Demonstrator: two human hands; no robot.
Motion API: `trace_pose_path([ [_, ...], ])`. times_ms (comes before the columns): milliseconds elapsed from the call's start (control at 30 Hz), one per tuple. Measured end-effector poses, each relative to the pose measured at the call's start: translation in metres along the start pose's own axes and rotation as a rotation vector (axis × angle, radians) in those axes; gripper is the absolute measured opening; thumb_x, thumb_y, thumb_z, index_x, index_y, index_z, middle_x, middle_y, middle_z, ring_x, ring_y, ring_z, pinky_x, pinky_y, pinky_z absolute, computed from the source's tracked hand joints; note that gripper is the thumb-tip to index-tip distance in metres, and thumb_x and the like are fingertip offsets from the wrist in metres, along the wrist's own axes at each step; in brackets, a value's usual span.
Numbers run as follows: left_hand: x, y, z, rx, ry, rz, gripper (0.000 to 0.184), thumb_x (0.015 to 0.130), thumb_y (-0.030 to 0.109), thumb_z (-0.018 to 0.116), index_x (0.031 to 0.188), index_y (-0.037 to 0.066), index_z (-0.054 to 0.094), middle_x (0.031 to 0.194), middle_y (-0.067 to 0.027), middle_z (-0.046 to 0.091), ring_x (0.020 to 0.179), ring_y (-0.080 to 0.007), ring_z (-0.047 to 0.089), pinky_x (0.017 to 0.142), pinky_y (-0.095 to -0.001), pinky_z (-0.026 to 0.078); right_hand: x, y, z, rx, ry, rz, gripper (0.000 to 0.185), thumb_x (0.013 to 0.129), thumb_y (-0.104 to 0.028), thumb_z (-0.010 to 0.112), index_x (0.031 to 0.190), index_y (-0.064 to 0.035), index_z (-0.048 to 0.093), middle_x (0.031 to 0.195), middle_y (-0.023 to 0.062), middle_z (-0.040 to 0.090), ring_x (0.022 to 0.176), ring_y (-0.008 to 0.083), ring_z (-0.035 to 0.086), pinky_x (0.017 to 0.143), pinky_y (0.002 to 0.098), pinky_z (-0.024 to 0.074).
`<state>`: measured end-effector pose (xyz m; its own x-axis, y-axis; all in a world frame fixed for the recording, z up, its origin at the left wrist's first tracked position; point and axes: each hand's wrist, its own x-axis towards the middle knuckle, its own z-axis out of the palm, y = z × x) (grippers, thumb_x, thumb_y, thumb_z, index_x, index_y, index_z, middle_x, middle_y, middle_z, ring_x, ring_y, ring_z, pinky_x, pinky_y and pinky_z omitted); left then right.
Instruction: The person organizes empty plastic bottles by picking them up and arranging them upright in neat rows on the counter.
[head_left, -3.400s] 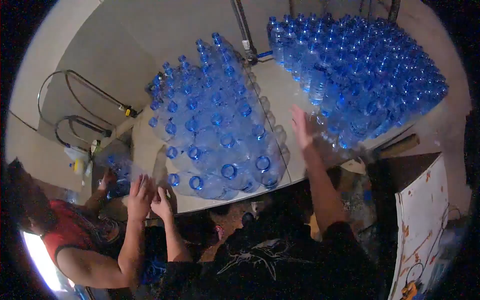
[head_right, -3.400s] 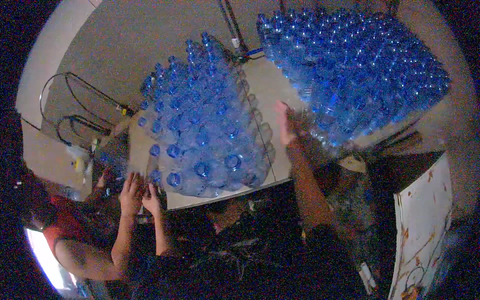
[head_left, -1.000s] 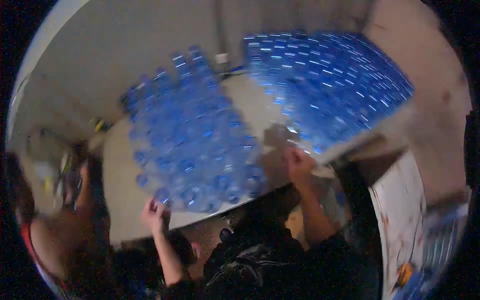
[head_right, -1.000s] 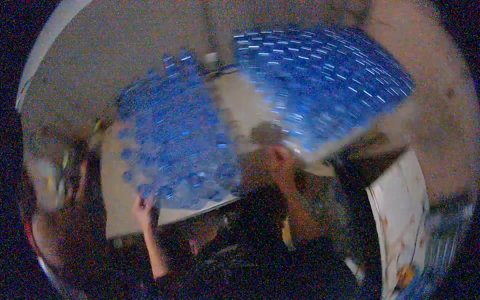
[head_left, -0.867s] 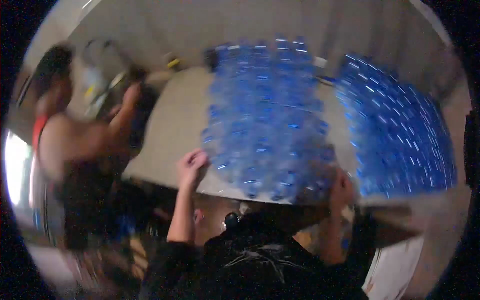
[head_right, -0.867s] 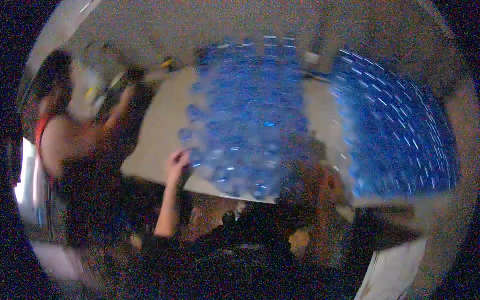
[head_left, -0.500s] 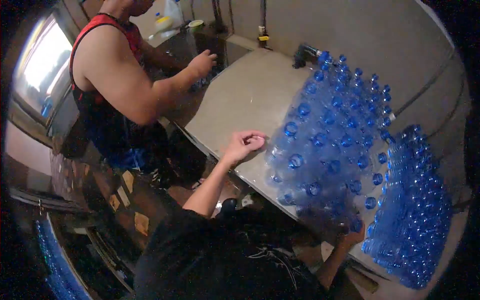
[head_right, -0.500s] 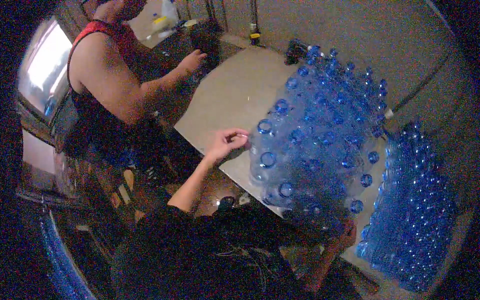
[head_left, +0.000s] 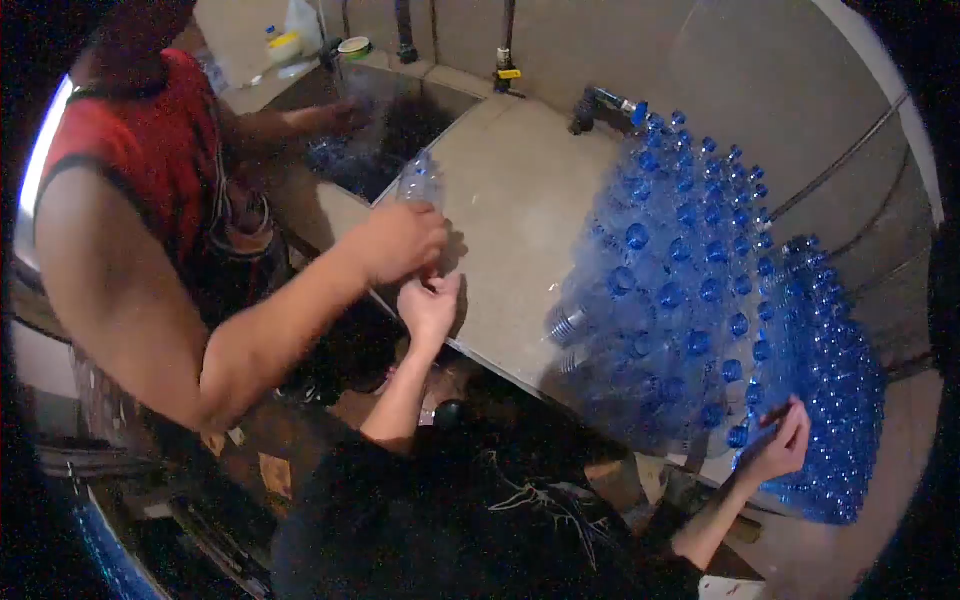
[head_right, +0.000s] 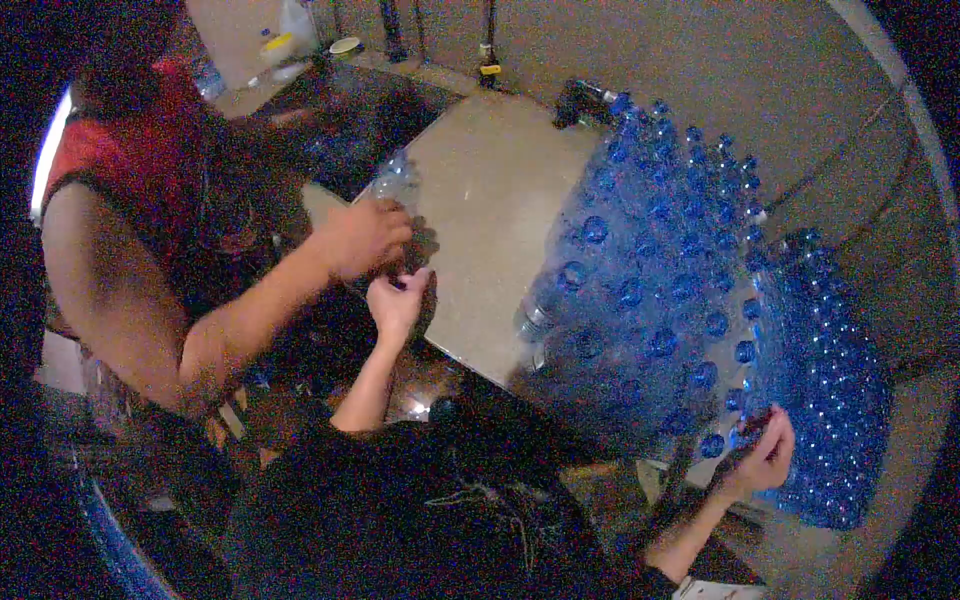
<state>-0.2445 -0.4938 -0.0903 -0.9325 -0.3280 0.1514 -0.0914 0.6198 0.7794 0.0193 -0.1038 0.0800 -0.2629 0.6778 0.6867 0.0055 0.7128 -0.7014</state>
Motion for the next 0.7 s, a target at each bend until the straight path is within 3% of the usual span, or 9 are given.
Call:
trace_pose_path([
  [33,0.006,0.013,-0.019,0.094,-0.315,-0.271,0.059,0.078,0.045,0.072,0.111,-0.002,0.063,0.111,-0.0159,0.068,0.097,-0.0298,0.067,0.082,-0.0399,0.05,0.002,-0.018,0.012,0.029,-0.063,-0.055,0.02,0.095,-0.01,0.056,0.096,0.0069,0.067,0.077,0.008,0.062,0.06,0.0123,0.053,0.053,0.0262,0.0413],
  [100,0.008,-0.019,-0.003,-0.221,-0.427,-0.043,0.062,0.086,0.044,0.062,0.131,0.001,0.053,0.127,-0.0101,0.062,0.119,-0.0264,0.055,0.099,-0.0382,0.041,0.004,-0.046,0.03,0.076,-0.182,-0.171,0.018,0.095,-0.007,0.056,0.097,0.0079,0.066,0.077,0.009,0.063,0.059,0.0132,0.053,0.053,0.0256,0.0412],
  [267,0.013,0.059,-0.032,0.37,-0.919,1.077,0.043,0.088,0.032,0.058,0.121,0.005,0.053,0.107,-0.0077,0.064,0.105,-0.0247,0.06,0.088,-0.0391,0.046,-0.005,-0.076,0.042,0.135,-0.322,-0.309,0.016,0.094,-0.003,0.054,0.095,0.008,0.065,0.076,0.0116,0.063,0.057,0.0139,0.054,0.052,0.0252,0.0405],
  [367,0.01,0.092,-0.048,0.497,-1.051,1.385,0.032,0.088,0.025,0.055,0.116,0.007,0.053,0.095,-0.0063,0.066,0.096,-0.0238,0.062,0.081,-0.0396,0.049,-0.007,-0.079,0.042,0.159,-0.397,-0.232,0.015,0.093,-0.002,0.054,0.096,0.0068,0.066,0.077,0.0112,0.063,0.059,0.0137,0.055,0.052,0.0249,0.0416],
  [467,0.005,0.1,-0.051,0.507,-1.101,1.479,0.03,0.087,0.02,0.056,0.114,0.008,0.052,0.093,-0.0058,0.066,0.094,-0.0226,0.063,0.08,-0.0393,0.05,-0.008,-0.096,0.047,0.098,-0.442,-0.064,0.015,0.091,-0.002,0.058,0.102,0.0041,0.066,0.083,0.0091,0.064,0.064,0.0136,0.057,0.056,0.0244,0.0451],
  [500,0.004,0.092,-0.049,0.496,-1.083,1.441,0.035,0.085,0.021,0.059,0.117,0.008,0.052,0.098,-0.0062,0.064,0.098,-0.0221,0.062,0.083,-0.0388,0.049,-0.013,-0.117,0.06,0.034,-0.43,0.004,0.019,0.09,-0.002,0.061,0.107,0.0025,0.066,0.088,0.0078,0.064,0.067,0.0138,0.058,0.06,0.0242,0.0477],
  [567,0.004,0.067,-0.045,0.407,-1.049,1.241,0.045,0.082,0.022,0.066,0.122,0.008,0.051,0.108,-0.0071,0.062,0.105,-0.0211,0.059,0.089,-0.0377,0.048,-0.011,-0.146,0.081,-0.018,-0.622,-0.168,0.033,0.084,-0.001,0.067,0.117,-0.0002,0.063,0.102,0.0067,0.063,0.082,0.0142,0.06,0.073,0.0259,0.0509],
  [633,0.008,0.017,-0.032,0.159,-0.982,0.74,0.056,0.078,0.023,0.073,0.127,0.007,0.05,0.118,-0.008,0.059,0.112,-0.0202,0.057,0.094,-0.0365,0.046,0.0,-0.184,0.106,-0.119,-0.893,-0.399,0.047,0.08,-0.005,0.072,0.124,-0.0013,0.058,0.114,0.0118,0.062,0.099,0.022,0.061,0.087,0.0327,0.0496],
  [700,0.007,-0.006,-0.014,-0.255,-0.826,0.36,0.067,0.075,0.023,0.08,0.132,0.007,0.05,0.129,-0.0089,0.056,0.119,-0.0192,0.055,0.1,-0.0354,0.045,0.001,-0.196,0.144,-0.093,-0.981,-0.664,0.051,0.079,-0.008,0.073,0.127,-0.0036,0.057,0.12,0.0166,0.06,0.109,0.0306,0.058,0.095,0.0383,0.0462],
])
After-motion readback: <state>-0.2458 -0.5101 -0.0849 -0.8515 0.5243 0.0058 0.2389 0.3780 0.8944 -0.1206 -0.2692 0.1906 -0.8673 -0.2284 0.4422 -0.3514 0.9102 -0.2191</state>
